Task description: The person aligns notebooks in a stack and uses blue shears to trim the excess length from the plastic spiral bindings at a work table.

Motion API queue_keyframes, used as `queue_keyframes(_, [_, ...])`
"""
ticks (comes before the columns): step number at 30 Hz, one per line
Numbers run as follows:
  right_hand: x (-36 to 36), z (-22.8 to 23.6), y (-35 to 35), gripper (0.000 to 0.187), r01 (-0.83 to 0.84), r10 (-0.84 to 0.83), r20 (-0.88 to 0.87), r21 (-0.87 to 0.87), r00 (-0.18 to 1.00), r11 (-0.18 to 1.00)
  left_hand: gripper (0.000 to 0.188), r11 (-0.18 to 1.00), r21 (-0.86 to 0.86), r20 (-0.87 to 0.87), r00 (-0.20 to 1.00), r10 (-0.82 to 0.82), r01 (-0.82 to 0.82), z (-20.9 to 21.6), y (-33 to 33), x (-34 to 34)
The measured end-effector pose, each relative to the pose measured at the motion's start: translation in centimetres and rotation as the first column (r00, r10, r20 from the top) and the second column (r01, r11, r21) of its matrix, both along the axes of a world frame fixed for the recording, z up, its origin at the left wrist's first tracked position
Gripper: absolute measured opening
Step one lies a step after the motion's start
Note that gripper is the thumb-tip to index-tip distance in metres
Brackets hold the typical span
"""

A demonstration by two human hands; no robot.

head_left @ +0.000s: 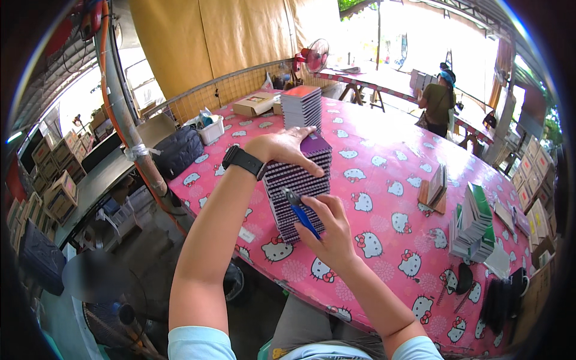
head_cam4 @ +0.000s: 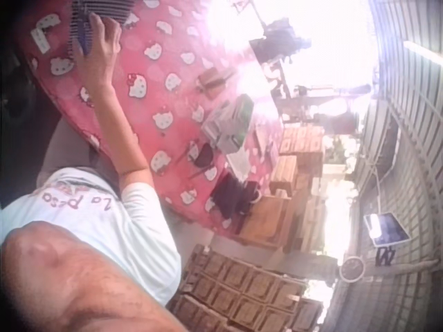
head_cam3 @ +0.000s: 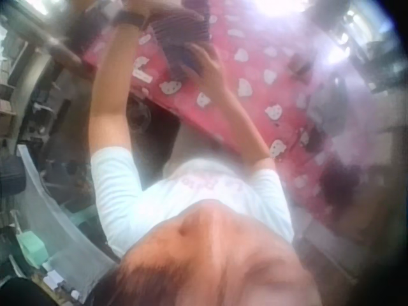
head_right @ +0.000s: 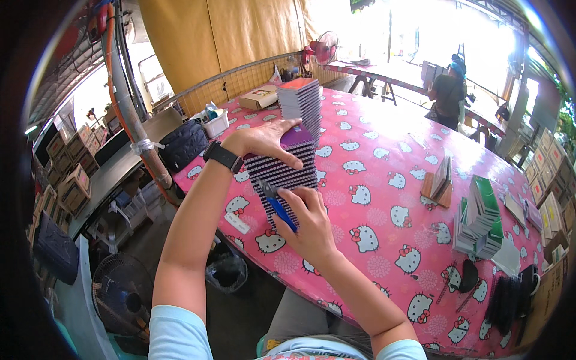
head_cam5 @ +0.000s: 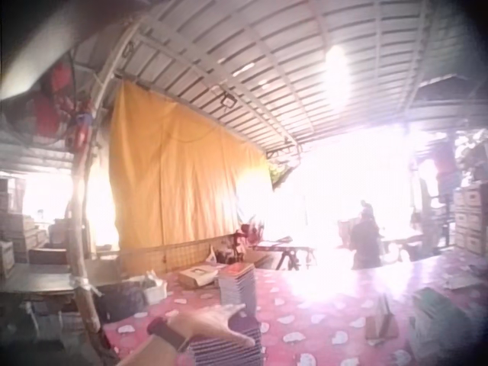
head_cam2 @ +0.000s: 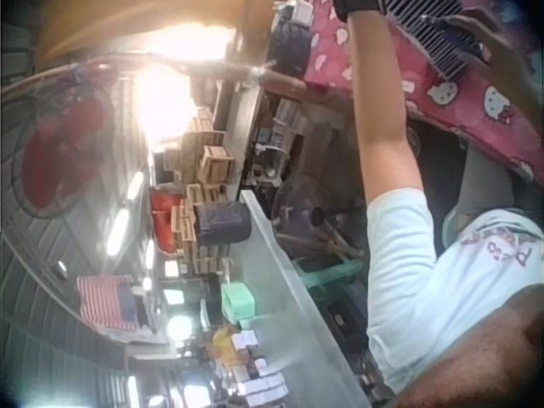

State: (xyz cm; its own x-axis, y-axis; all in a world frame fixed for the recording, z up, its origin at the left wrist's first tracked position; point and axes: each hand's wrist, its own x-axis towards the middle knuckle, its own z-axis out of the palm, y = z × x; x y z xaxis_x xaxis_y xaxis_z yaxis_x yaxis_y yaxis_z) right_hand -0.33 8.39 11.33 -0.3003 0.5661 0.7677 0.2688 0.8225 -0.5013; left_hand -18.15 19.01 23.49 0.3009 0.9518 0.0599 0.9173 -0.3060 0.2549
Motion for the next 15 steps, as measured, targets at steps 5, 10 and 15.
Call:
queue_keyframes(5, [-2.3, 0.6, 1.4, 0.047, 0.019, -0.018, -0.002, 0.057, 1.000, 0.998, 0.115, 0.999, -0.026, -0.020, 1.000, -0.021, 0.021, -0.8, 0.4, -0.3])
queue_keyframes(10, [-3.5, 0.8, 2.1, 0.045, 0.074, -0.081, 0.052, 0.135, 0.995, 0.988, 0.115, 0.997, -0.076, -0.013, 1.000, 0.006, -0.007, -0.4, 0.0, 0.2])
queue_keyframes(15, [-3.9, 0.3, 2.1, 0.039, -0.172, 0.151, -0.131, -0.172, 0.980, 0.970, 0.118, 0.999, -0.034, -0.036, 0.999, 0.037, -0.038, -0.8, 0.0, 0.0])
